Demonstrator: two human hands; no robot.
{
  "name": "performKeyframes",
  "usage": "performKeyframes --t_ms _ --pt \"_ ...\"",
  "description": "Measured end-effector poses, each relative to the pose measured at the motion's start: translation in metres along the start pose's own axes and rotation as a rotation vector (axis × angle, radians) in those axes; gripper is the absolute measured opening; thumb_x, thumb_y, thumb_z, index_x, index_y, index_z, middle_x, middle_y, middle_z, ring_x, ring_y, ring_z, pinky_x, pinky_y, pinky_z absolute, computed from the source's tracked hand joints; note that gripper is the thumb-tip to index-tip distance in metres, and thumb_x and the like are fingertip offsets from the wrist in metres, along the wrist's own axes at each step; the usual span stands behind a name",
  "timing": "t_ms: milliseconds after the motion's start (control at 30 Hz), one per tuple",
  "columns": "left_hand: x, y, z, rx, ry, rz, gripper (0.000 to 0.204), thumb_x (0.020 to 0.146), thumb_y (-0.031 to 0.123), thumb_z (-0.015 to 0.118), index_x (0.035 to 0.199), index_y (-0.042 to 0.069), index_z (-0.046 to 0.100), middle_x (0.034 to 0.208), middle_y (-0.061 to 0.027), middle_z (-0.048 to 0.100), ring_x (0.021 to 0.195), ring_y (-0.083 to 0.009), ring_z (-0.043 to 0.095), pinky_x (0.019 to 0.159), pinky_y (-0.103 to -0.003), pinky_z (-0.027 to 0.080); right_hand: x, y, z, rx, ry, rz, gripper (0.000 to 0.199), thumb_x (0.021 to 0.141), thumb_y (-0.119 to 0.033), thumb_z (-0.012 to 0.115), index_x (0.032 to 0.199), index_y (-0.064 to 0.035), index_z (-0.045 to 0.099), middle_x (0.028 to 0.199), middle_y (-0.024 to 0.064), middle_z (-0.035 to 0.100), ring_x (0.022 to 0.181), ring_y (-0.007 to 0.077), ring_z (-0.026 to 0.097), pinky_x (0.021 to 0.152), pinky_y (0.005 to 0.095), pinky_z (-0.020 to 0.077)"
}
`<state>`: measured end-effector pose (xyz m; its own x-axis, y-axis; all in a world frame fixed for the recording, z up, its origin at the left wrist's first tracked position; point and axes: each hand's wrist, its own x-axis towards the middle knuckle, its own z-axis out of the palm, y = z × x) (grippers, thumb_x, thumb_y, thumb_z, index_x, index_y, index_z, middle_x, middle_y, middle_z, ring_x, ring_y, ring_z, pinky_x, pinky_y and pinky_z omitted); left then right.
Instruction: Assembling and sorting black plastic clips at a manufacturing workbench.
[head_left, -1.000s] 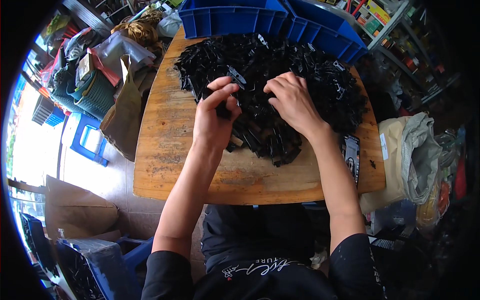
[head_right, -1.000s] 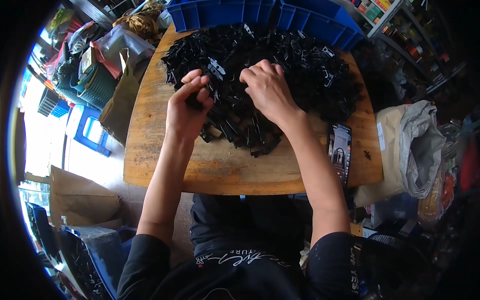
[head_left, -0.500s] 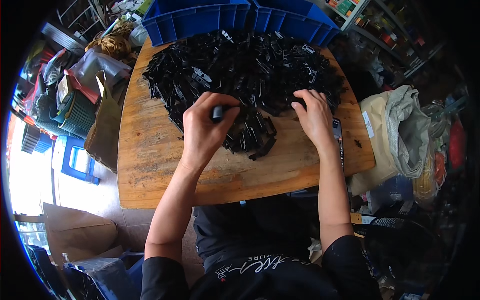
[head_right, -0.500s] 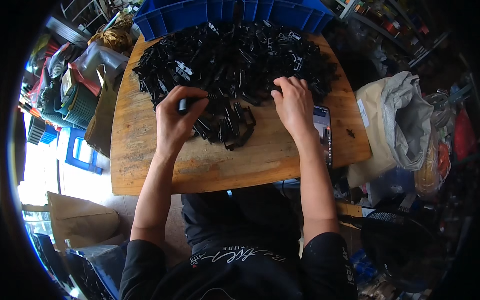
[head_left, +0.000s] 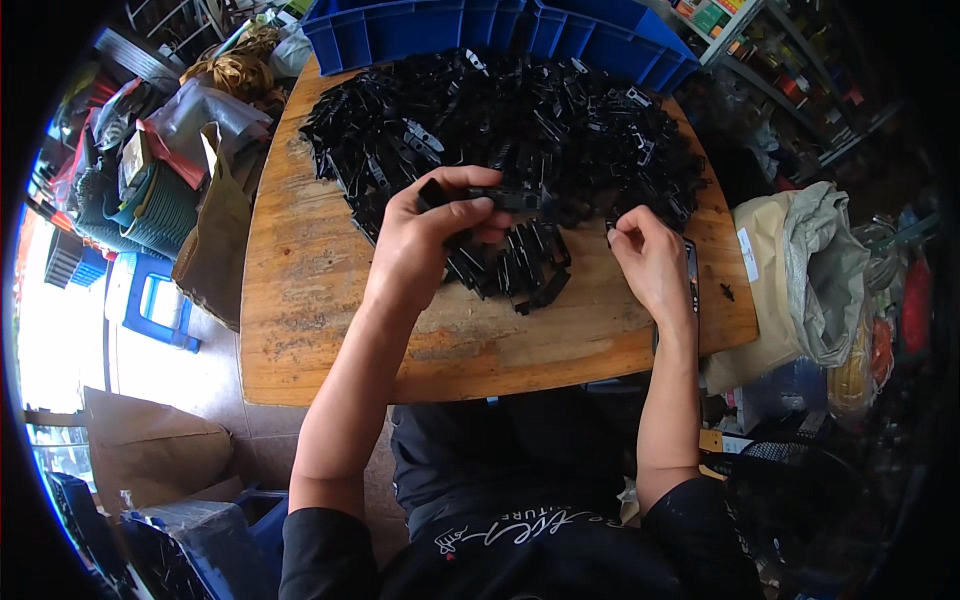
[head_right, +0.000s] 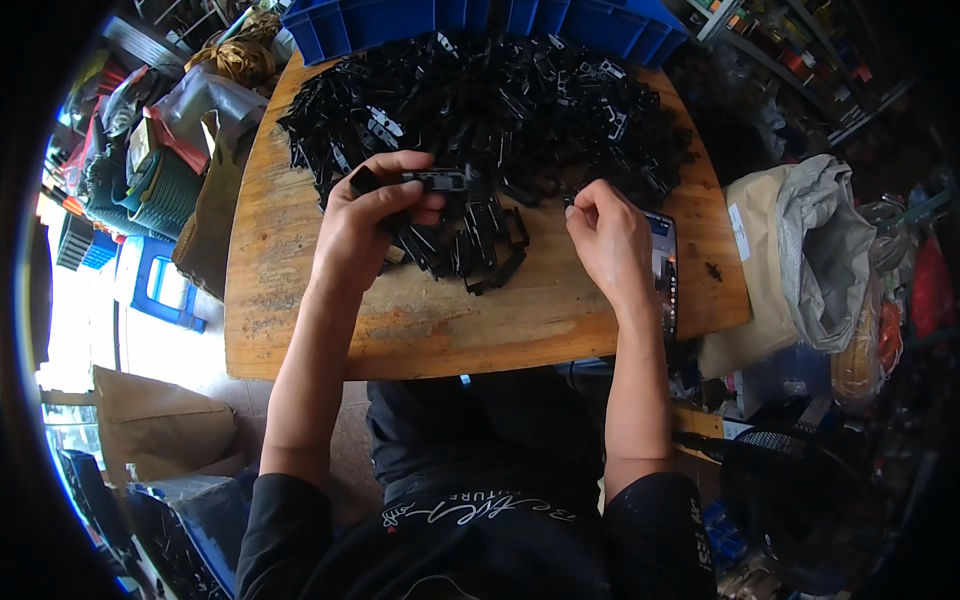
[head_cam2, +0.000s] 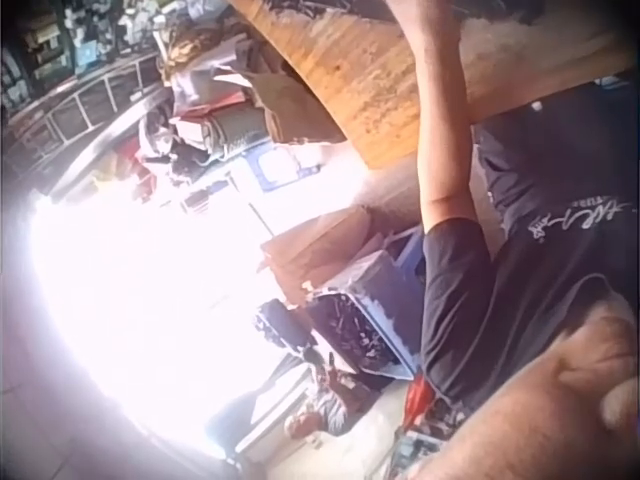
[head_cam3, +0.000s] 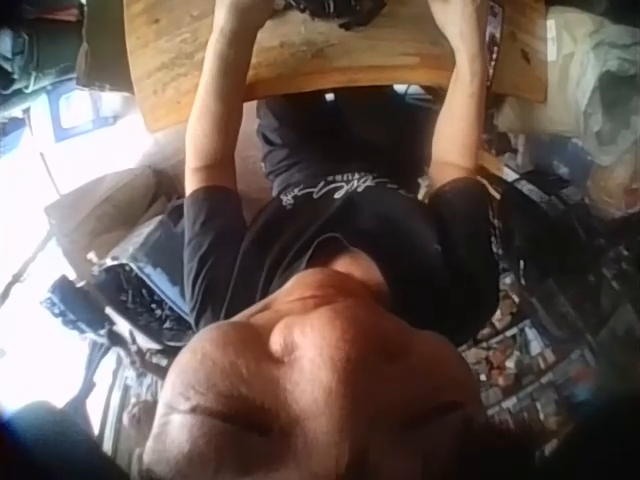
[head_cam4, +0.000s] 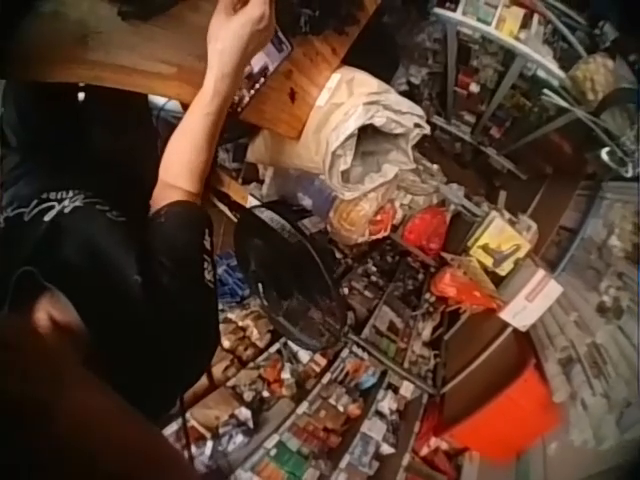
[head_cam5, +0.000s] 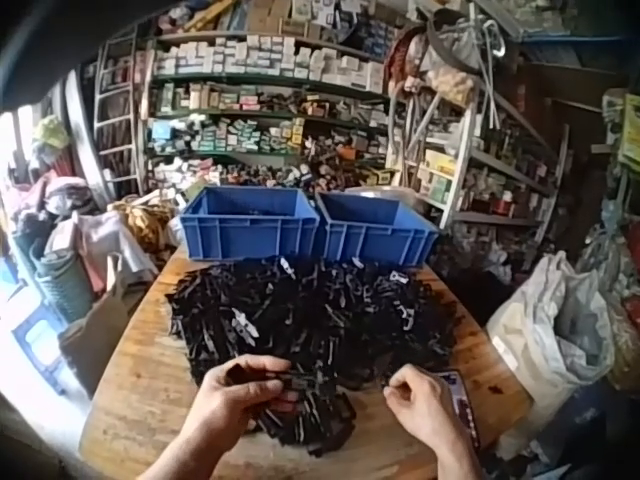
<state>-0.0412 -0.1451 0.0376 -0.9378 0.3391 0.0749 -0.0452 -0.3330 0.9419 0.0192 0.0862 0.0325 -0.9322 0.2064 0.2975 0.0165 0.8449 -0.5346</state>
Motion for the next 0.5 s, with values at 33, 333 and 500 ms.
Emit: performKeyframes --t_ms 33,333,500 --pt "0.001 -0.003 0.001 -0.11 -0.057 -0.021 0.022 0.078 -0.005 0.058 0.099 -0.001 0.062 0.089 -0.0108 0.064 0.076 -0.0146 0.063 0.07 -0.025 0.052 -0.004 0.002 -0.001 0.001 0.003 0.01 0.009 0.079 -0.006 0.06 0.081 -0.0003 0.053 0.066 0.0074 0.057 0.059 0.015 0.054 0.056 0.0274 0.0427" --pt "-0.009 -0.029 0.023 0.712 -0.183 0.44 0.028 0.072 -0.001 0.064 0.1 0.003 0.064 0.094 -0.0114 0.066 0.086 -0.0166 0.064 0.075 -0.027 0.049 -0.035 0.009 0.002 0.056 -0.042 0.148 0.012 0.079 -0.003 0.06 0.09 -0.0013 0.055 0.075 0.0089 0.06 0.064 0.0159 0.058 0.06 0.0279 0.0463" --pt "-0.008 -0.029 0.023 0.654 -0.205 0.341 0.028 0.073 0.0 0.065 0.1 0.003 0.064 0.094 -0.0105 0.066 0.085 -0.0164 0.064 0.075 -0.027 0.049 -0.04 0.017 0.009 -0.157 0.114 -0.132 0.024 0.076 0.0 0.061 0.099 -0.001 0.056 0.099 0.0119 0.059 0.08 0.0201 0.059 0.067 0.0274 0.0472"
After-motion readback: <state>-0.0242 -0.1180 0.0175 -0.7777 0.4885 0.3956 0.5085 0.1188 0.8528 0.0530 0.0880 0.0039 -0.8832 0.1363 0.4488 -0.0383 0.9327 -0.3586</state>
